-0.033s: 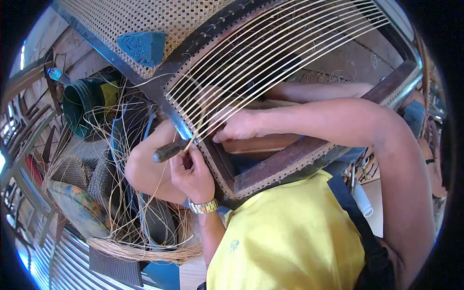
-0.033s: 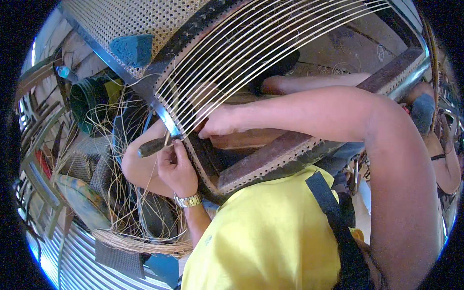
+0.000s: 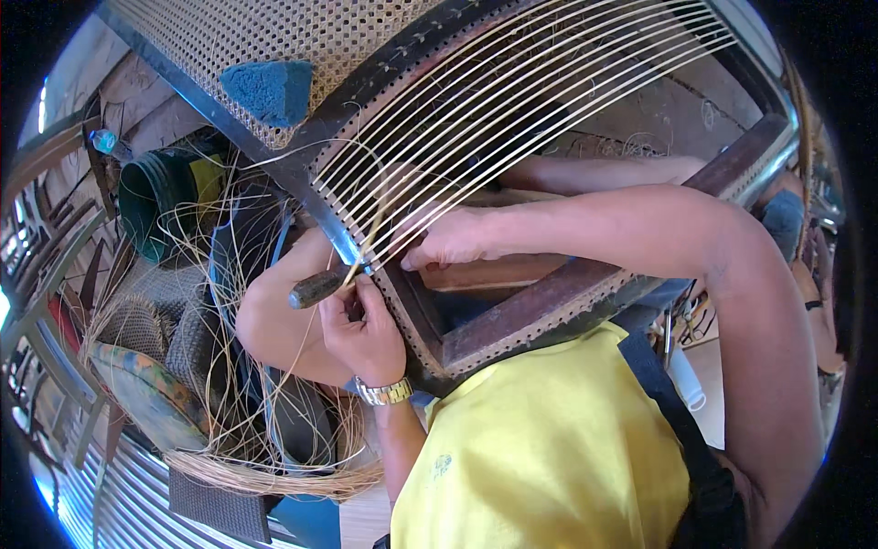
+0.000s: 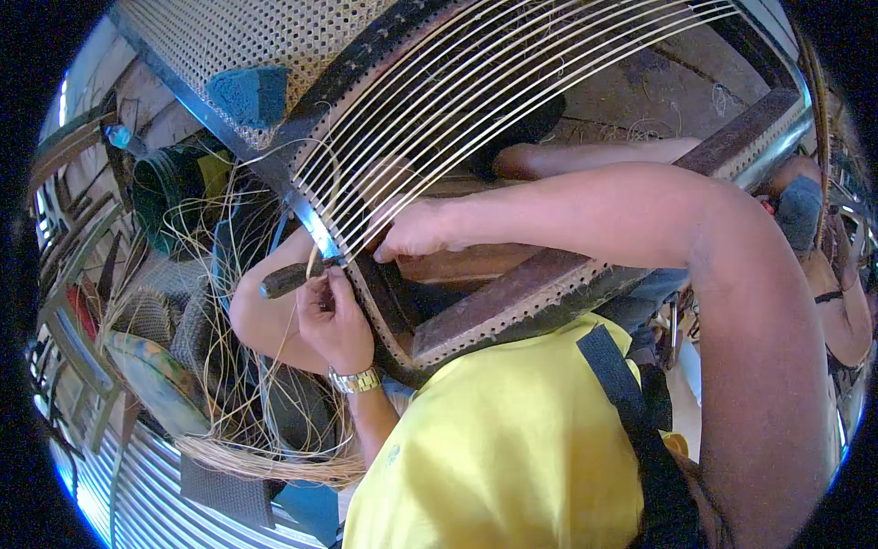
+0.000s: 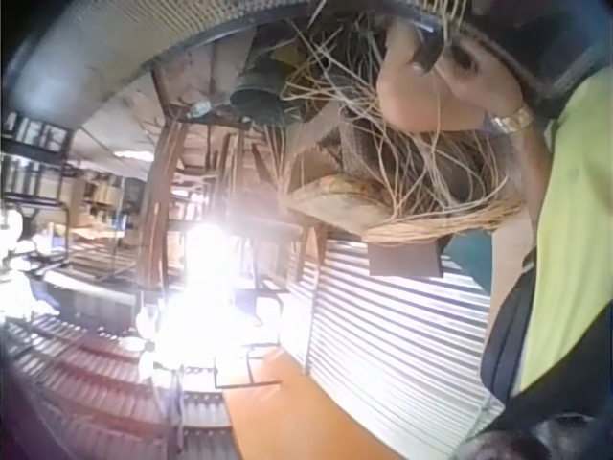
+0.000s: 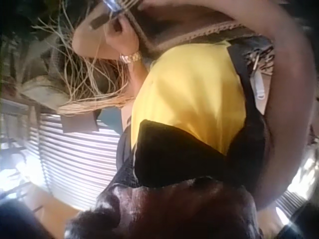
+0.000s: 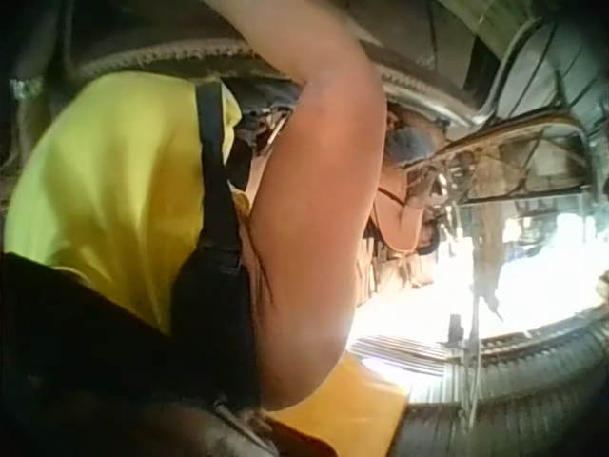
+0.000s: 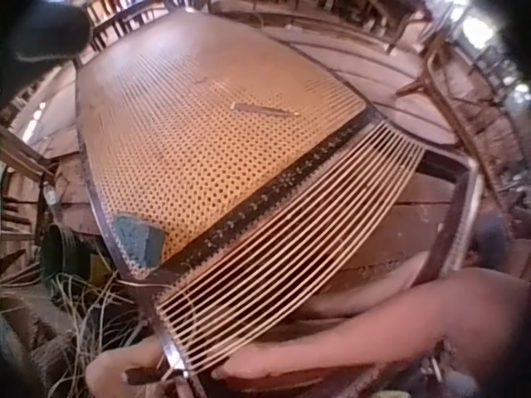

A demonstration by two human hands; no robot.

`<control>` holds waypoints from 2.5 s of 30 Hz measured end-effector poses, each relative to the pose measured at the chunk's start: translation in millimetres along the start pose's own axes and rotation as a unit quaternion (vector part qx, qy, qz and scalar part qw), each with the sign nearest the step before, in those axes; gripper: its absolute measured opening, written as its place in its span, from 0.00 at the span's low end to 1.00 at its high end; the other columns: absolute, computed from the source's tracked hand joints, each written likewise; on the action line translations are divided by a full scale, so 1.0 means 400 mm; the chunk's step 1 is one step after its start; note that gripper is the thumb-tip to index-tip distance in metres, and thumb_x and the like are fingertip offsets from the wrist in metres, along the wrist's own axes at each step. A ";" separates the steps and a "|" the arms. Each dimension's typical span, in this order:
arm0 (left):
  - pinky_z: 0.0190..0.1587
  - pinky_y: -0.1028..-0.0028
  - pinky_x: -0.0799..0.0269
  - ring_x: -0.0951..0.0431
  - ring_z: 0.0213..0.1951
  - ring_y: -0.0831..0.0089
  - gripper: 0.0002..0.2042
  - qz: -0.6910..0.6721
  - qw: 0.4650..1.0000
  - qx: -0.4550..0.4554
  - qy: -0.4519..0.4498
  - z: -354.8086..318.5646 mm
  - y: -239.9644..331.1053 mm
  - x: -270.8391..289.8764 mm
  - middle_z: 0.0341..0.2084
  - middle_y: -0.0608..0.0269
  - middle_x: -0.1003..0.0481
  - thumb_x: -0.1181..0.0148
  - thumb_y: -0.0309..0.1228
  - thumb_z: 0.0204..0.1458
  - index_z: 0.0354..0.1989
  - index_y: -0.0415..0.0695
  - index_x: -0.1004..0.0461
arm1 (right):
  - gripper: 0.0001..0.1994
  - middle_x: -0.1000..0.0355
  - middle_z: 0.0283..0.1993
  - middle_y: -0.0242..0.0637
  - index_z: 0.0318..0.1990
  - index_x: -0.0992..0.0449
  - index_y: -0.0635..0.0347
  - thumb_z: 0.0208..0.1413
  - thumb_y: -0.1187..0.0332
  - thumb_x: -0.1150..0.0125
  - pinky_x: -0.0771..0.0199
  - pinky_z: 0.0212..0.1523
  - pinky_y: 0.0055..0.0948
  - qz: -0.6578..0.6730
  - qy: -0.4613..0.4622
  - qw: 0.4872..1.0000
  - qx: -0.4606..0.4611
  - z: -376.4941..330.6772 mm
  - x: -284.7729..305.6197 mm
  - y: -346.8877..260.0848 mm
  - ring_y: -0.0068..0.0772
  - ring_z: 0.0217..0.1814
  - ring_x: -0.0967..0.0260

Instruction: Repairing the seat of a rattan chair by weaving new material using an awl and sanding block.

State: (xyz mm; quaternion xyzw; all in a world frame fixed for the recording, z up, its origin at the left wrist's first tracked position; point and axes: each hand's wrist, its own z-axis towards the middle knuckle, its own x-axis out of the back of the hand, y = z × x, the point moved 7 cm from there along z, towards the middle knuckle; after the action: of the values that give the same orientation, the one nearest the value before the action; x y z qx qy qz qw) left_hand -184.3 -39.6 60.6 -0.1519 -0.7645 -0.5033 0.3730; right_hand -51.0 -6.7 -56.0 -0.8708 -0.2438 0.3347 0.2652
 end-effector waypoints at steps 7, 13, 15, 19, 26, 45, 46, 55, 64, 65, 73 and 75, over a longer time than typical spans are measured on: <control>0.30 0.73 0.32 0.29 0.25 0.74 0.04 -0.016 0.999 0.016 0.032 -0.001 -0.013 0.007 0.24 0.58 0.25 0.40 0.23 0.57 0.34 0.34 0.26 | 0.12 0.25 0.31 0.29 0.48 0.23 0.52 0.56 0.72 0.39 0.29 0.31 0.22 0.181 -0.125 0.963 -0.157 -0.049 -0.027 -0.007 0.19 0.28 0.34; 0.31 0.72 0.30 0.27 0.26 0.72 0.05 -0.031 0.999 0.022 0.019 -0.005 -0.004 0.001 0.26 0.57 0.25 0.40 0.23 0.57 0.37 0.33 0.25 | 0.01 0.28 0.27 0.30 0.32 0.23 0.55 0.54 0.72 0.40 0.32 0.28 0.25 0.152 -0.077 0.976 -0.135 -0.023 -0.043 -0.004 0.24 0.25 0.33; 0.32 0.72 0.30 0.27 0.27 0.71 0.05 -0.034 0.999 0.037 0.015 -0.006 -0.010 0.001 0.28 0.57 0.25 0.40 0.23 0.57 0.37 0.33 0.25 | 0.01 0.30 0.26 0.30 0.33 0.25 0.57 0.55 0.73 0.40 0.31 0.26 0.24 0.113 -0.066 0.988 -0.087 -0.006 -0.042 -0.002 0.23 0.25 0.33; 0.35 0.72 0.30 0.26 0.32 0.70 0.07 -0.002 1.000 -0.022 -0.020 0.002 0.003 -0.004 0.35 0.55 0.26 0.39 0.23 0.56 0.39 0.32 0.25 | 0.04 0.29 0.25 0.31 0.30 0.23 0.60 0.52 0.70 0.37 0.34 0.28 0.31 0.038 0.021 0.994 -0.096 0.003 -0.015 0.034 0.26 0.27 0.34; 0.39 0.71 0.29 0.26 0.35 0.67 0.07 -0.085 0.995 0.046 -0.032 0.002 -0.013 -0.012 0.35 0.55 0.27 0.37 0.24 0.55 0.38 0.33 0.24 | 0.07 0.27 0.26 0.34 0.31 0.22 0.61 0.54 0.67 0.38 0.32 0.25 0.33 0.019 0.023 0.998 -0.062 0.024 -0.011 0.031 0.26 0.28 0.31; 0.62 0.65 0.41 0.32 0.56 0.58 0.32 -0.019 0.999 -0.007 -0.032 -0.280 0.029 0.045 0.56 0.45 0.33 0.38 0.39 0.58 0.63 0.31 0.41 | 0.20 0.22 0.46 0.50 0.43 0.19 0.64 0.62 0.54 0.47 0.28 0.51 0.46 -0.661 -0.147 0.735 -0.036 -0.166 0.060 -0.062 0.54 0.50 0.26; 0.61 0.66 0.40 0.32 0.55 0.59 0.32 -0.076 0.996 0.030 -0.018 -0.282 -0.004 0.038 0.55 0.46 0.32 0.38 0.40 0.58 0.63 0.31 0.40 | 0.21 0.22 0.46 0.50 0.44 0.20 0.65 0.63 0.53 0.48 0.28 0.51 0.47 -0.648 -0.142 0.747 -0.052 -0.228 0.065 -0.082 0.55 0.50 0.26; 0.63 0.57 0.35 0.26 0.55 0.58 0.31 -0.574 0.738 0.335 -0.119 -0.354 -0.161 -0.057 0.54 0.57 0.25 0.49 0.58 0.59 0.60 0.44 0.30 | 0.14 0.25 0.40 0.43 0.48 0.24 0.61 0.55 0.66 0.37 0.29 0.49 0.42 -0.449 0.403 0.753 0.263 -0.857 0.291 -0.184 0.48 0.43 0.28; 0.53 0.67 0.29 0.24 0.45 0.66 0.29 -0.478 0.815 0.327 0.023 -0.345 -0.156 -0.058 0.46 0.60 0.23 0.40 0.55 0.56 0.51 0.39 0.24 | 0.07 0.29 0.27 0.41 0.26 0.25 0.61 0.54 0.69 0.40 0.33 0.50 0.43 -0.483 0.640 0.475 0.363 -1.001 0.262 -0.122 0.45 0.36 0.31; 0.53 0.67 0.29 0.24 0.45 0.66 0.29 -0.488 0.822 0.293 0.002 -0.337 -0.148 -0.061 0.46 0.60 0.23 0.40 0.55 0.56 0.51 0.39 0.24 | 0.08 0.29 0.26 0.41 0.25 0.25 0.61 0.55 0.69 0.41 0.33 0.50 0.42 -0.482 0.641 0.472 0.368 -1.001 0.260 -0.122 0.45 0.36 0.32; 0.53 0.70 0.32 0.26 0.45 0.71 0.31 -0.397 0.885 0.241 0.024 -0.317 -0.175 -0.047 0.46 0.61 0.23 0.43 0.57 0.57 0.50 0.36 0.24 | 0.10 0.28 0.26 0.41 0.24 0.25 0.61 0.56 0.67 0.42 0.33 0.50 0.41 -0.469 0.648 0.462 0.383 -1.010 0.248 -0.115 0.44 0.35 0.31; 0.53 0.70 0.32 0.26 0.45 0.71 0.31 -0.397 0.887 0.233 0.025 -0.314 -0.177 -0.043 0.46 0.61 0.24 0.43 0.57 0.57 0.50 0.35 0.24 | 0.10 0.28 0.26 0.41 0.24 0.25 0.61 0.56 0.67 0.42 0.33 0.50 0.41 -0.475 0.651 0.454 0.380 -1.009 0.245 -0.114 0.44 0.35 0.31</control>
State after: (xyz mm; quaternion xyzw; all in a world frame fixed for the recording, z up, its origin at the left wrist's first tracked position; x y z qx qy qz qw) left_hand -163.3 -179.8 28.5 0.2682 -0.8467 -0.4206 0.1852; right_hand 289.5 -34.3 184.3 -0.3966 -0.2240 -0.4484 0.7691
